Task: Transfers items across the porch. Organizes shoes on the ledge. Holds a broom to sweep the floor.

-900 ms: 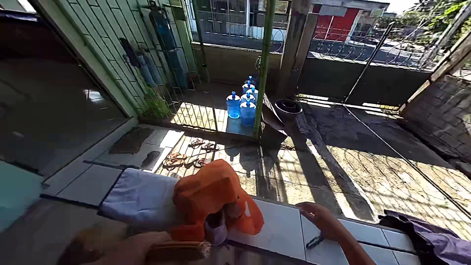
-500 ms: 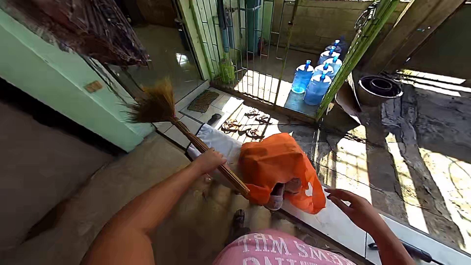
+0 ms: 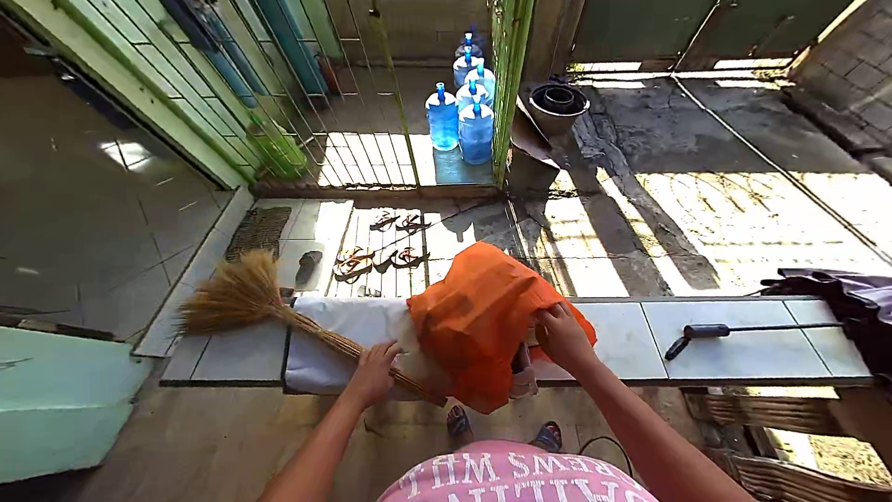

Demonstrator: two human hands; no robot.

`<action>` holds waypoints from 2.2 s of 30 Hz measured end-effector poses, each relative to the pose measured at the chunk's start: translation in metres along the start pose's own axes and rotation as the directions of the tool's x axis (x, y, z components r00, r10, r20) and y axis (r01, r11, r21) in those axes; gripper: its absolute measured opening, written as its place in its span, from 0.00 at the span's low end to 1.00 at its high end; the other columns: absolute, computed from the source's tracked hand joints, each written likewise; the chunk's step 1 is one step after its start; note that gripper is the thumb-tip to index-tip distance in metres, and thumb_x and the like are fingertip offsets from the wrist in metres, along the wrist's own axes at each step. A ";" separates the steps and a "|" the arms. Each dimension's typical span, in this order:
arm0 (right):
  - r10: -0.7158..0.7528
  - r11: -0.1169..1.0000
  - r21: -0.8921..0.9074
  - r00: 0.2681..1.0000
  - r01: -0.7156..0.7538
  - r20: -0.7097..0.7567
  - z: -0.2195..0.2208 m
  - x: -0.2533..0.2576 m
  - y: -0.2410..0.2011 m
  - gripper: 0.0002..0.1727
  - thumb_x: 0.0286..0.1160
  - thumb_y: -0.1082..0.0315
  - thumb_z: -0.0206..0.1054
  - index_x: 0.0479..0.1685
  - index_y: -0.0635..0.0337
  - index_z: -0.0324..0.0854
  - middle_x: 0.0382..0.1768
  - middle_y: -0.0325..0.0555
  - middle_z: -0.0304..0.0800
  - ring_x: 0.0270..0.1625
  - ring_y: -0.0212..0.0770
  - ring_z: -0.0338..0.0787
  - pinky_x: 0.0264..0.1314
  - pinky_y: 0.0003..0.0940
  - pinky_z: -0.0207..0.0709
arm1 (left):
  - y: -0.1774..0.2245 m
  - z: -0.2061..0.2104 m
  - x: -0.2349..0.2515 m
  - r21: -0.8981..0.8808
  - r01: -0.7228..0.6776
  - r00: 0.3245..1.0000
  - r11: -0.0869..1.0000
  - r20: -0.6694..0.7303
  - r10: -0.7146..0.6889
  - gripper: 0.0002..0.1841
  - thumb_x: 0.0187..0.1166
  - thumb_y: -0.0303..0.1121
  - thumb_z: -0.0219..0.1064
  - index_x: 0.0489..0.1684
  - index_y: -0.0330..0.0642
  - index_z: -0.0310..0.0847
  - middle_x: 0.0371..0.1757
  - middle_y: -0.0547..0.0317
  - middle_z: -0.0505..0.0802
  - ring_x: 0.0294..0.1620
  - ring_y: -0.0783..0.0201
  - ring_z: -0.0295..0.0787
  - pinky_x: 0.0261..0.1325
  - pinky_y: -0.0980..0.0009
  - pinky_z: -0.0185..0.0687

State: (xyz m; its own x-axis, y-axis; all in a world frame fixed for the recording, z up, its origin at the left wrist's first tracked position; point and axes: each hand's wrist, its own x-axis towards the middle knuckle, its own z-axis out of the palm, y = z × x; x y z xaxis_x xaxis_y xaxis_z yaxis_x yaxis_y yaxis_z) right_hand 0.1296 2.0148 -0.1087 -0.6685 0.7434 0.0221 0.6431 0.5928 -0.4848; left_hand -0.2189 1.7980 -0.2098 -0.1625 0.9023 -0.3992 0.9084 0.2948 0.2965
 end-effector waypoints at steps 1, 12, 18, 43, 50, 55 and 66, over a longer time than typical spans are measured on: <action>0.009 1.000 -0.024 1.000 -0.009 -0.003 -0.005 0.007 -0.005 0.18 0.77 0.71 0.64 0.64 0.66 0.86 0.66 0.70 0.84 0.77 0.69 0.77 0.78 0.61 0.71 | 0.017 -0.005 -0.004 -0.039 -0.154 0.970 0.987 -0.197 0.143 0.28 0.66 0.24 0.69 0.72 0.44 0.81 0.85 0.45 0.76 0.88 0.39 0.66 0.85 0.27 0.50; 0.027 0.959 -0.278 0.966 0.047 0.256 -0.028 0.065 -0.034 0.39 0.70 0.67 0.73 0.86 0.60 0.67 0.86 0.61 0.66 0.90 0.65 0.59 0.87 0.68 0.53 | 0.246 -0.073 0.041 0.163 -0.622 0.781 0.766 0.199 0.592 0.27 0.89 0.48 0.60 0.81 0.40 0.74 0.79 0.43 0.82 0.89 0.41 0.63 0.91 0.29 0.26; 0.031 0.957 -0.285 0.961 0.051 0.275 -0.021 0.082 -0.029 0.37 0.78 0.55 0.68 0.89 0.51 0.66 0.90 0.47 0.63 0.95 0.59 0.48 0.90 0.73 0.35 | 0.197 -0.101 0.032 0.347 -0.474 0.874 0.809 0.079 0.479 0.29 0.93 0.50 0.50 0.42 0.31 0.89 0.45 0.38 0.95 0.61 0.38 0.89 0.69 0.42 0.74; -0.165 0.920 0.391 0.935 0.032 0.313 -0.090 0.010 -0.070 0.20 0.67 0.63 0.78 0.53 0.69 0.85 0.53 0.60 0.85 0.61 0.55 0.81 0.71 0.58 0.69 | 0.147 -0.112 0.075 0.074 0.109 0.991 0.991 -0.080 -0.103 0.38 0.88 0.65 0.46 0.75 0.40 0.80 0.69 0.35 0.87 0.73 0.37 0.83 0.72 0.37 0.75; 0.012 0.534 0.840 0.995 -0.091 0.100 -0.190 -0.066 0.007 0.12 0.54 0.68 0.68 0.40 0.48 0.85 0.34 0.26 0.91 0.36 0.21 0.88 0.42 0.22 0.83 | 0.144 -0.102 0.059 0.104 0.095 0.991 0.990 -0.104 -0.084 0.33 0.85 0.57 0.61 0.75 0.37 0.79 0.74 0.35 0.84 0.80 0.37 0.75 0.80 0.35 0.64; 0.197 0.748 0.655 0.978 -0.107 -0.065 -0.199 -0.080 0.063 0.14 0.49 0.67 0.70 0.40 0.53 0.83 0.33 0.32 0.88 0.36 0.27 0.88 0.41 0.30 0.84 | 0.153 -0.066 0.030 0.143 -0.170 0.945 0.975 -0.257 0.203 0.19 0.80 0.41 0.70 0.64 0.43 0.89 0.74 0.44 0.86 0.83 0.39 0.72 0.87 0.26 0.43; 0.214 0.966 -0.210 0.917 -0.149 0.335 -0.030 -0.087 0.221 0.22 0.84 0.56 0.64 0.63 0.66 0.83 0.64 0.60 0.88 0.75 0.60 0.81 0.82 0.62 0.64 | 0.188 -0.017 0.003 -0.034 0.276 0.838 0.961 -0.481 -0.258 0.34 0.73 0.49 0.77 0.79 0.45 0.79 0.87 0.38 0.72 0.92 0.30 0.52 0.80 0.14 0.30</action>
State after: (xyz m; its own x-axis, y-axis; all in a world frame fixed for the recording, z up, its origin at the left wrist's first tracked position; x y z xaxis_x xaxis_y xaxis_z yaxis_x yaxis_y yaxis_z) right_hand 0.3409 2.0908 -0.1914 -0.6007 0.7051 -0.3769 0.7995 0.5272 -0.2878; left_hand -0.0550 1.8614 -0.1408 -0.5555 0.8315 0.0066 0.8147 0.5427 0.2042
